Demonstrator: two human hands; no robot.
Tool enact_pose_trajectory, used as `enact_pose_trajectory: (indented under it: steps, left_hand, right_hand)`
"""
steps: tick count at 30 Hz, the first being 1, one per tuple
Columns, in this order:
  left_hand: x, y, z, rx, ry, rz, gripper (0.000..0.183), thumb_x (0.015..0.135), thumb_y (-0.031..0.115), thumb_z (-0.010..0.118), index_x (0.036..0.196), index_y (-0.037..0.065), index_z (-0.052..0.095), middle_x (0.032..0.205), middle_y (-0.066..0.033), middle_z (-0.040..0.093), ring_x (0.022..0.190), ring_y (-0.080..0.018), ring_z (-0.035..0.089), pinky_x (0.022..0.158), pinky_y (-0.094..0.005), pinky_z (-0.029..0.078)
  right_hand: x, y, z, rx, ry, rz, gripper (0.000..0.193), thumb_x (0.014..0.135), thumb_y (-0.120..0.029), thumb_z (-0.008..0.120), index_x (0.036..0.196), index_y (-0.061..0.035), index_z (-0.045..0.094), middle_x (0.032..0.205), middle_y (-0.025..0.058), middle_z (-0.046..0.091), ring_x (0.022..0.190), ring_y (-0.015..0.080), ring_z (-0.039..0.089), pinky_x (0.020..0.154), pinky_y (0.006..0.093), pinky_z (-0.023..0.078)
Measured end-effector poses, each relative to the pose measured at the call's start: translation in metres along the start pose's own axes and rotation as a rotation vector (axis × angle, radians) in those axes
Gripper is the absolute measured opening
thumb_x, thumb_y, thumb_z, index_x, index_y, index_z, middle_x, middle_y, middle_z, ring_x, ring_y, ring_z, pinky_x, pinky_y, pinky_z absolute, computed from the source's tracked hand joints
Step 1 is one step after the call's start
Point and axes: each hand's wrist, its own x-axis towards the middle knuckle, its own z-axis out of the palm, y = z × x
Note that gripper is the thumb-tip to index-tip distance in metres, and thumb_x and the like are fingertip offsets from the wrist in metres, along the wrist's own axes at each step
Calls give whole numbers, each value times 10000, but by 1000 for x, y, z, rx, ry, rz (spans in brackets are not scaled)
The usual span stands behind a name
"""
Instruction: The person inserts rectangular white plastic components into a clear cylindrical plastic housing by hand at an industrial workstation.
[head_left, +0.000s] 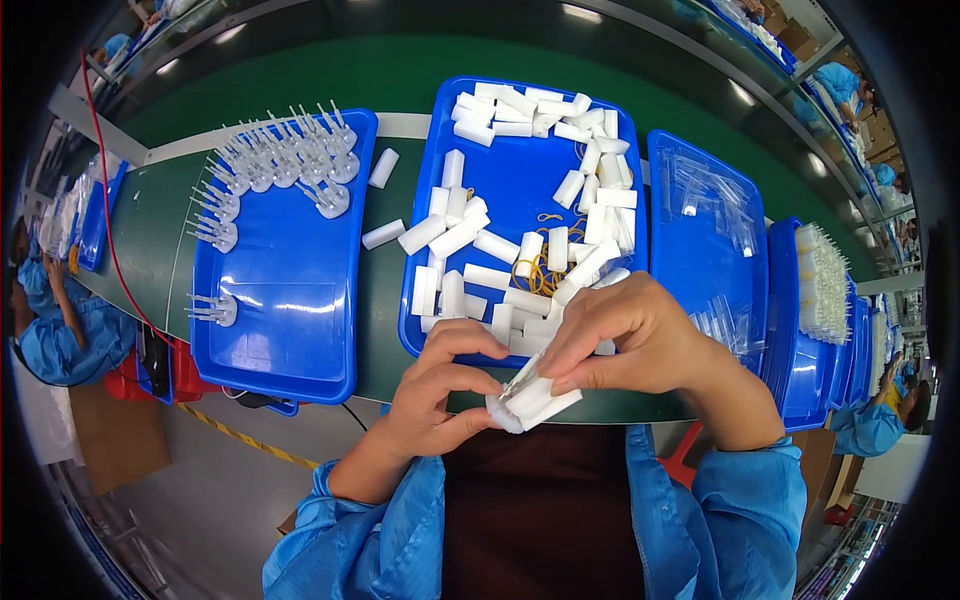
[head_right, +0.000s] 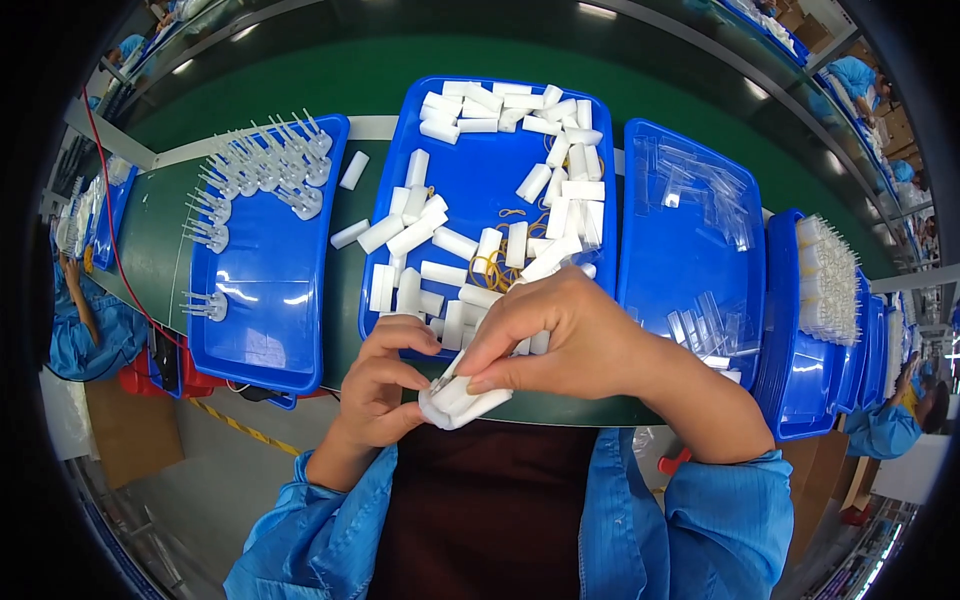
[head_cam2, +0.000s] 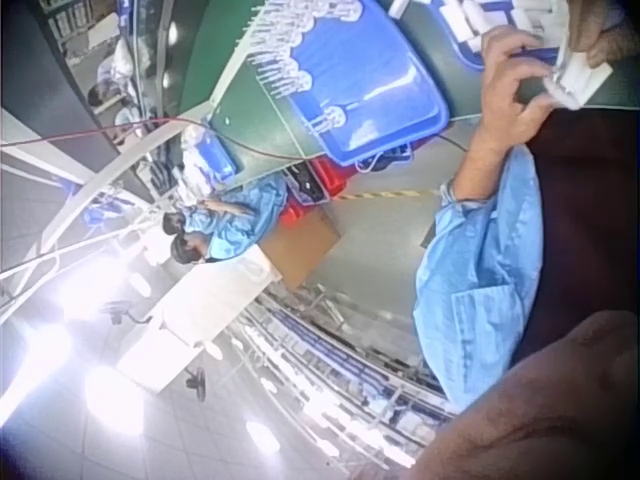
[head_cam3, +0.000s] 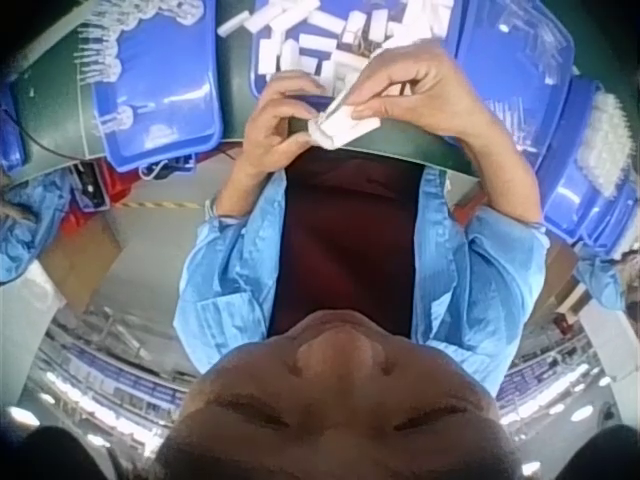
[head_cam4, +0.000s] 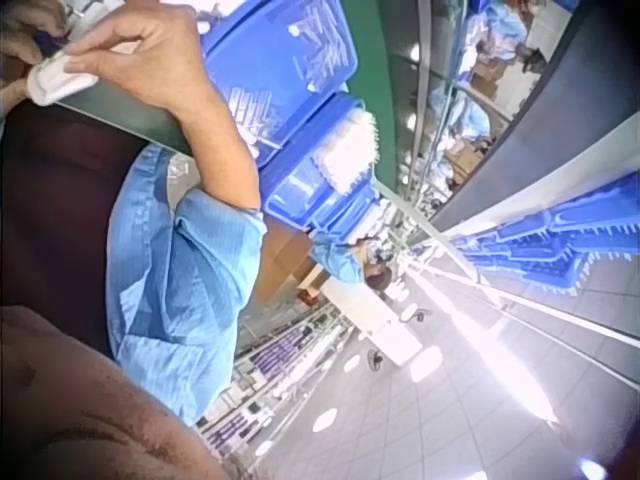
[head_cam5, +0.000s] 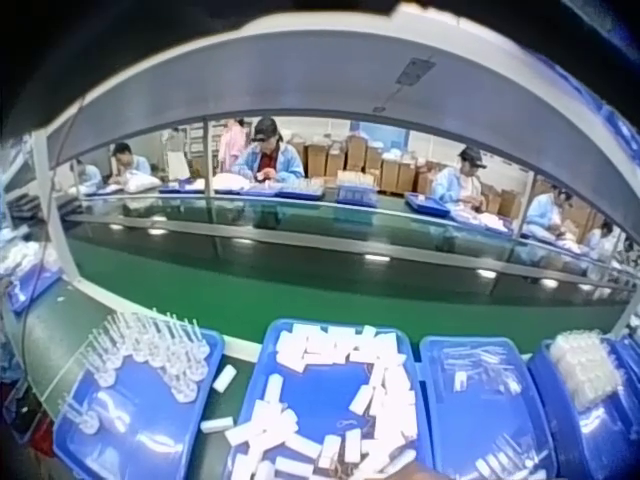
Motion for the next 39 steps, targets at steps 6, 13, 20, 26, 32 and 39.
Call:
enact_pose_trajectory:
  steps: [6,13,20,26,32,39]
  left_hand:
    - [-4,3,-11,27,-74,49,215,745,244,727,837,76,630,1023,-121,582,985,-303,513,849,-410,405]
    - [-4,6,-23,-47,3,51,179,712,140,726,846,80,622,1060,-154,595,1127,-398,458,941,-491,343]
    - [-8,5,-23,-171,166,67,196,715,102,722,868,71,604,1000,-156,645,1169,-399,454,967,-534,302]
    - [-7,7,-25,-7,152,75,198,678,105,754,849,57,666,853,-86,665,1049,-356,518,946,-512,327]
    - [-1,8,-16,225,113,105,204,696,103,736,895,97,692,847,-32,636,964,-299,511,924,-451,337]
    - [6,7,-7,303,23,132,189,704,100,722,885,155,718,834,14,629,934,-243,505,901,-391,338]
  right_hand:
    - [8,0,15,-3,-41,-41,131,683,-42,767,803,-64,719,788,63,693,736,138,647,664,246,489]
    - [39,2,11,14,27,-108,211,722,-74,734,924,-35,688,892,81,678,748,169,634,677,272,482]
    - [90,41,5,-1048,55,-376,318,717,-115,703,1025,-87,624,956,65,636,924,215,585,787,341,432]
    - [96,61,3,-1229,1,-432,256,713,-91,678,965,-90,631,879,53,600,879,217,573,734,332,434]
    - [71,41,-10,-575,253,-148,190,807,20,554,959,-46,647,967,59,533,841,135,559,700,236,456]
    - [36,7,-17,260,240,255,213,841,-3,586,1053,10,605,884,51,585,743,86,564,667,195,453]
